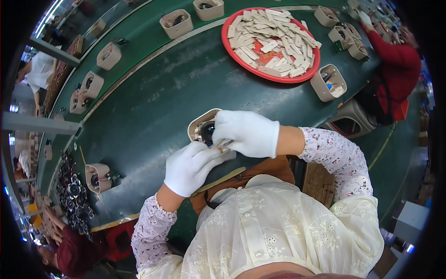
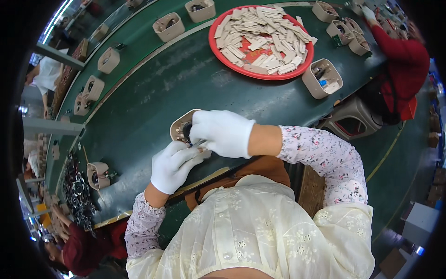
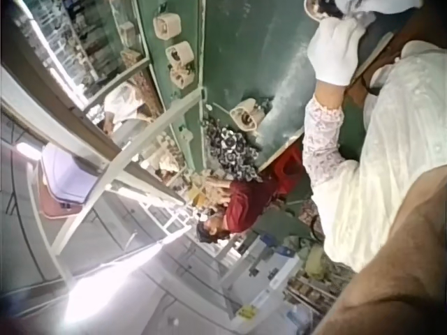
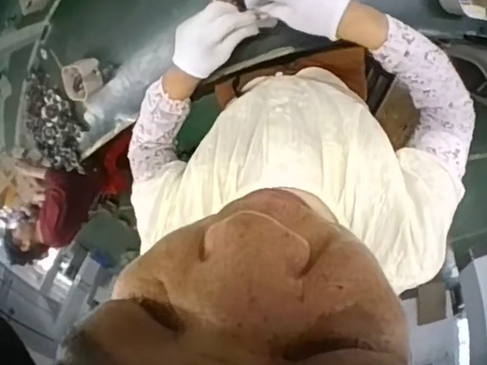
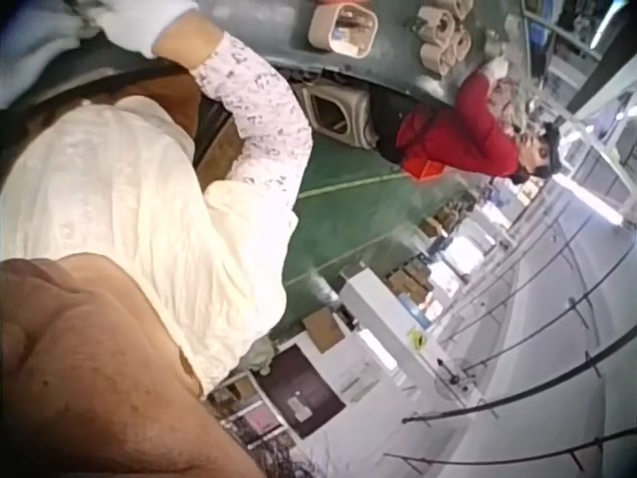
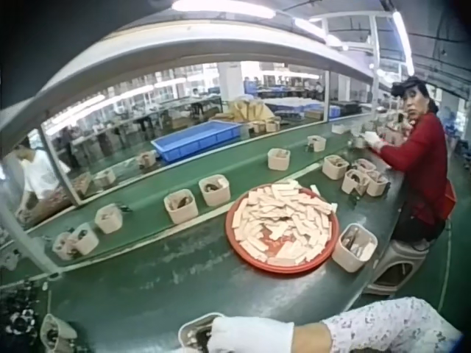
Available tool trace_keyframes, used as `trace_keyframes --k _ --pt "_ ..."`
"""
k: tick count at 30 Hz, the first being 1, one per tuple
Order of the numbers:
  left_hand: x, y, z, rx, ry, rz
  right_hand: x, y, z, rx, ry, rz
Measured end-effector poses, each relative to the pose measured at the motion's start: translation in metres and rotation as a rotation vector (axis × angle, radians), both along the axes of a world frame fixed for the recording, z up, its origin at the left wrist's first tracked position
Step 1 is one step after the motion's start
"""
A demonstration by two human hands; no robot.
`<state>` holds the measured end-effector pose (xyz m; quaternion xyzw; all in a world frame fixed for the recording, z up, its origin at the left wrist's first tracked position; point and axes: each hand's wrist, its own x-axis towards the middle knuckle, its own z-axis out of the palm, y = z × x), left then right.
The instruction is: Assembling small electronic components into plastic housings on a factory production line.
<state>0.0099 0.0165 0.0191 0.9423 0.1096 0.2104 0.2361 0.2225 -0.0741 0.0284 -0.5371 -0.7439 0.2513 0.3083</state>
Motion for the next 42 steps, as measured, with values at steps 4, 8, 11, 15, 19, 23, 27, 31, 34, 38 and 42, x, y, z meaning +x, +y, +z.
trace_keyframes --k 4,8,11,15,19,23,27,31,34,38,42 --pt "-0.003 -0.001 0.008 0.055 0.08 0.017 0.011 -0.009 0.017 -0.008 0.146 0.053" --pt "0.004 -0.004 0.013 0.013 0.131 -0.004 -0.002 -0.028 -0.005 0.233 -0.102 -0.02" --pt "0.0 0.003 0.002 0.091 0.123 -0.047 -0.009 -0.027 -0.009 0.431 -0.075 -0.117" --pt "-0.013 0.006 -0.004 -0.029 0.186 0.013 -0.004 -0.041 0.035 0.786 0.277 -0.123" --pt "0.005 0.002 0.024 0.202 0.284 -0.109 0.006 -0.031 -0.018 0.736 0.216 -0.267" --pt "0.012 -0.007 0.04 0.088 0.474 -0.005 0.012 -0.038 -0.047 0.694 0.372 -0.345" --pt "0.014 -0.009 0.035 0.132 0.338 -0.015 0.008 -0.043 -0.05 0.643 0.487 -0.402" --pt "0.014 -0.012 0.034 0.258 0.337 0.045 0.005 -0.043 -0.057 0.593 0.439 -0.304" --pt "0.016 -0.015 0.039 0.145 0.453 0.088 0.005 -0.045 -0.058 0.573 0.371 -0.219" --pt "0.016 -0.013 0.04 0.112 0.478 0.114 0.004 -0.045 -0.058 0.566 0.42 -0.197" --pt "0.017 -0.002 0.041 0.097 0.467 0.053 0.009 -0.042 -0.053 0.571 0.373 -0.17"
